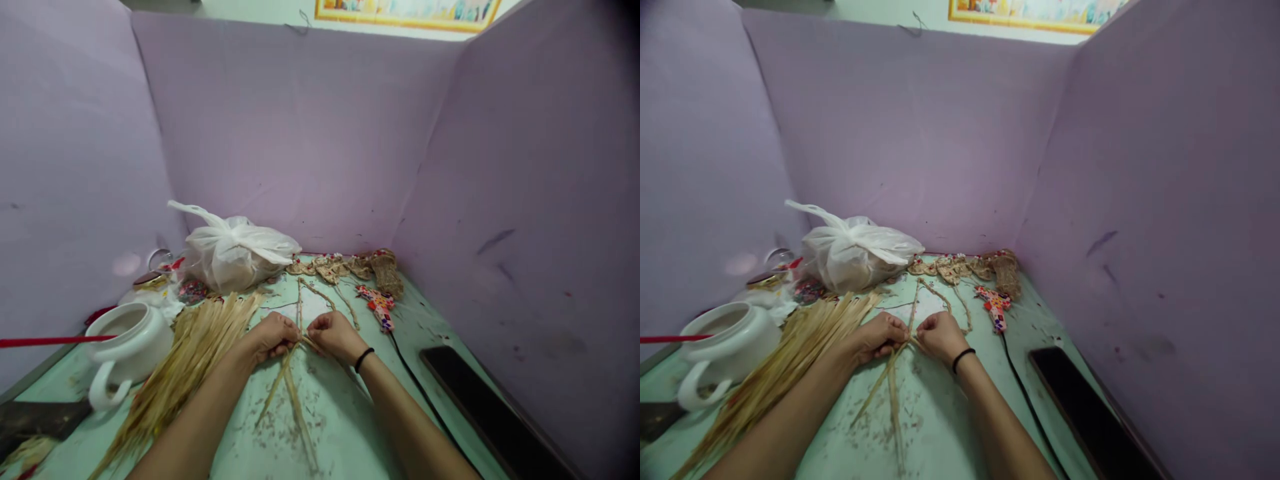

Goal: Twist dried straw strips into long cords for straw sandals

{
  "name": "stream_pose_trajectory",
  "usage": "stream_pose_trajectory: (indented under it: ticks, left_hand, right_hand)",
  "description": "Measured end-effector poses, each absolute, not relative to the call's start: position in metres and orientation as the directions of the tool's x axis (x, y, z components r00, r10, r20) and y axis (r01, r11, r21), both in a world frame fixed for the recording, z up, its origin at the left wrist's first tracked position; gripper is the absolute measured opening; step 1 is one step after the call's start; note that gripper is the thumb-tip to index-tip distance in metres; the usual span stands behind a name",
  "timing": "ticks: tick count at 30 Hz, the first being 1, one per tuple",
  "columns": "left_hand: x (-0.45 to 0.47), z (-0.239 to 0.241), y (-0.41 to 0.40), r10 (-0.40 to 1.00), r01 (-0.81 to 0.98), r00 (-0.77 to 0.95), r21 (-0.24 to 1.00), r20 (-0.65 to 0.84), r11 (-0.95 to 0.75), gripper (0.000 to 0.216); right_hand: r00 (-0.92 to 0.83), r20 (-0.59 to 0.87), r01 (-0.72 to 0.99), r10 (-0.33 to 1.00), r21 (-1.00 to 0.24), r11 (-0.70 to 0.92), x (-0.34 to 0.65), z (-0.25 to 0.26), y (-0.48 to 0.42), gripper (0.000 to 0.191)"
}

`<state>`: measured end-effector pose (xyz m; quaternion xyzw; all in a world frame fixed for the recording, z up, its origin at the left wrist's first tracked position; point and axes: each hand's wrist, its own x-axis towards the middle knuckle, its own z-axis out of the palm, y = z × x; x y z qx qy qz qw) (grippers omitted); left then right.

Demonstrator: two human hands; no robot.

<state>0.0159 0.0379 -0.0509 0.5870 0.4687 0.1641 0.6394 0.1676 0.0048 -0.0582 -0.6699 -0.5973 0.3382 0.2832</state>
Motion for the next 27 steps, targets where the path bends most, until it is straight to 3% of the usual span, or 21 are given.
stream_pose_trajectory:
  ticks: [6,12,17,21,24,27]
  left_hand:
    - [0.015,-0.055,0.040,0.762,0.328,0.524,0.916,-0.379,0.230,0.011]
    - [0.016,-0.052,0.038,0.765,0.335,0.515,0.912,-0.387,0.236,0.011]
    - [0.017,-0.050,0.037,0.769,0.339,0.497,0.906,-0.402,0.254,0.013]
    - [0.017,-0.052,0.038,0.771,0.347,0.496,0.905,-0.399,0.245,0.014]
    - [0.018,-0.052,0.038,0.772,0.354,0.493,0.903,-0.401,0.243,0.013]
    - [0.018,-0.051,0.038,0.773,0.359,0.491,0.902,-0.402,0.241,0.013]
  right_hand:
    - [0.060,0.006,0.791,0.998,-0.610,-0.044,0.168,-0.047,0.000,0.018]
    - [0.053,-0.011,0.764,0.999,-0.643,-0.047,0.165,-0.044,-0.002,0.018]
    - [0.054,-0.139,0.616,0.989,-0.775,-0.142,0.164,-0.044,-0.003,0.012]
    - [0.079,-0.325,0.348,0.942,-0.877,-0.332,0.158,-0.040,-0.006,0.004]
    - [0.076,-0.397,0.196,0.915,-0.893,-0.404,0.154,-0.038,-0.008,0.005]
    - [0.060,-0.417,0.180,0.907,-0.889,-0.421,0.153,-0.040,-0.008,0.010]
